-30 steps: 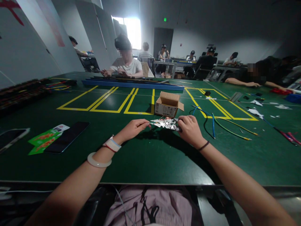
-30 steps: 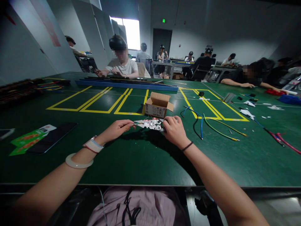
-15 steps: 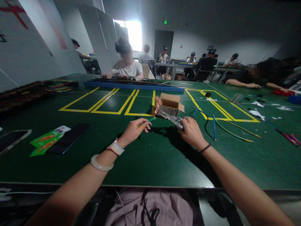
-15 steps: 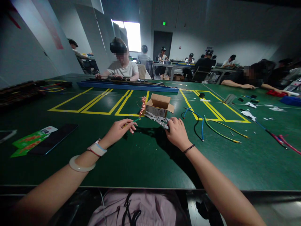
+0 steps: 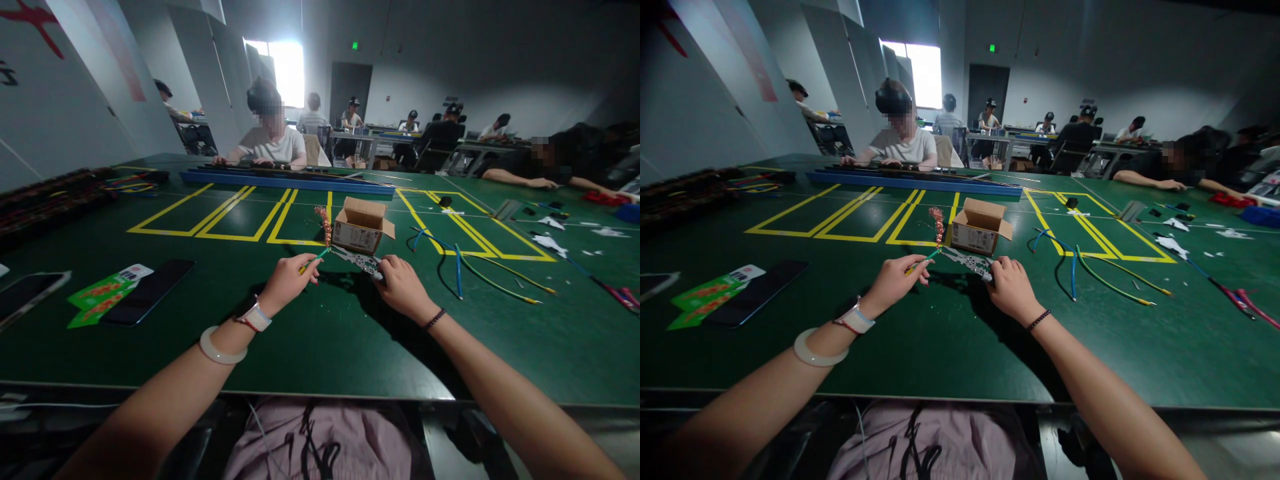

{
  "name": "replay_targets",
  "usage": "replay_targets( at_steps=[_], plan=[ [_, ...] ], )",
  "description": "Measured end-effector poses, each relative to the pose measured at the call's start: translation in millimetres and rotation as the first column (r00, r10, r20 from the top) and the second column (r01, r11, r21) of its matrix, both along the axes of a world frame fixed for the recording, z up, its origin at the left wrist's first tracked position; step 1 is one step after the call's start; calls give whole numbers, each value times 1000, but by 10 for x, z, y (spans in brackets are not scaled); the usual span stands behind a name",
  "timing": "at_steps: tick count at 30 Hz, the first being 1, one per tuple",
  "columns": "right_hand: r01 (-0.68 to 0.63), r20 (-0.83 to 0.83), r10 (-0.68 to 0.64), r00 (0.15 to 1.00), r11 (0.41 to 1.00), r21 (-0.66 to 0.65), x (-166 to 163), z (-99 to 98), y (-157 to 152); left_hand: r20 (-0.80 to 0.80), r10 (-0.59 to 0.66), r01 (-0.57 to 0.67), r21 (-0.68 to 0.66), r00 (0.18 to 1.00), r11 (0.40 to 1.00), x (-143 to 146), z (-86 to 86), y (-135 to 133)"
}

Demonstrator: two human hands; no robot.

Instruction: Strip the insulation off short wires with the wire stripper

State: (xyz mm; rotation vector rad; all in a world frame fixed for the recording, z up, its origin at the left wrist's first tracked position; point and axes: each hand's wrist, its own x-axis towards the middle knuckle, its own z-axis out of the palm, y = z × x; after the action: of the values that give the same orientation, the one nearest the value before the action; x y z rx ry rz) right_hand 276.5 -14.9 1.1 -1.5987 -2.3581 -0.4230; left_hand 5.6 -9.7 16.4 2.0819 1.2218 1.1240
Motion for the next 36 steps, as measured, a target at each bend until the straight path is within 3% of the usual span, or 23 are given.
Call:
replay_targets(
  at_steps=[11, 19, 25, 30, 36],
  plan=[
    [-27, -2, 27, 1000, 1000, 7, -67, -32, -11, -229, 17, 17, 147, 973, 989, -4, -52, -11],
    [23, 26, -23, 999, 1000, 6, -92, 40, -52, -250, 22, 16, 148, 968, 989, 5, -42, -16],
    [-53, -140, 38, 989, 993, -105, -72, 68, -68, -213, -78, 79, -3, 974, 997, 11, -26, -14],
    [-162, -300, 95, 949, 965, -206, -21, 94, -34, -237, -152, 146, -45, 959, 988, -5, -12, 8],
    [-307, -561, 41, 827, 868, -390, -19, 199, -59, -93, -225, 222, -38, 970, 974, -8, -47, 37]
  ],
)
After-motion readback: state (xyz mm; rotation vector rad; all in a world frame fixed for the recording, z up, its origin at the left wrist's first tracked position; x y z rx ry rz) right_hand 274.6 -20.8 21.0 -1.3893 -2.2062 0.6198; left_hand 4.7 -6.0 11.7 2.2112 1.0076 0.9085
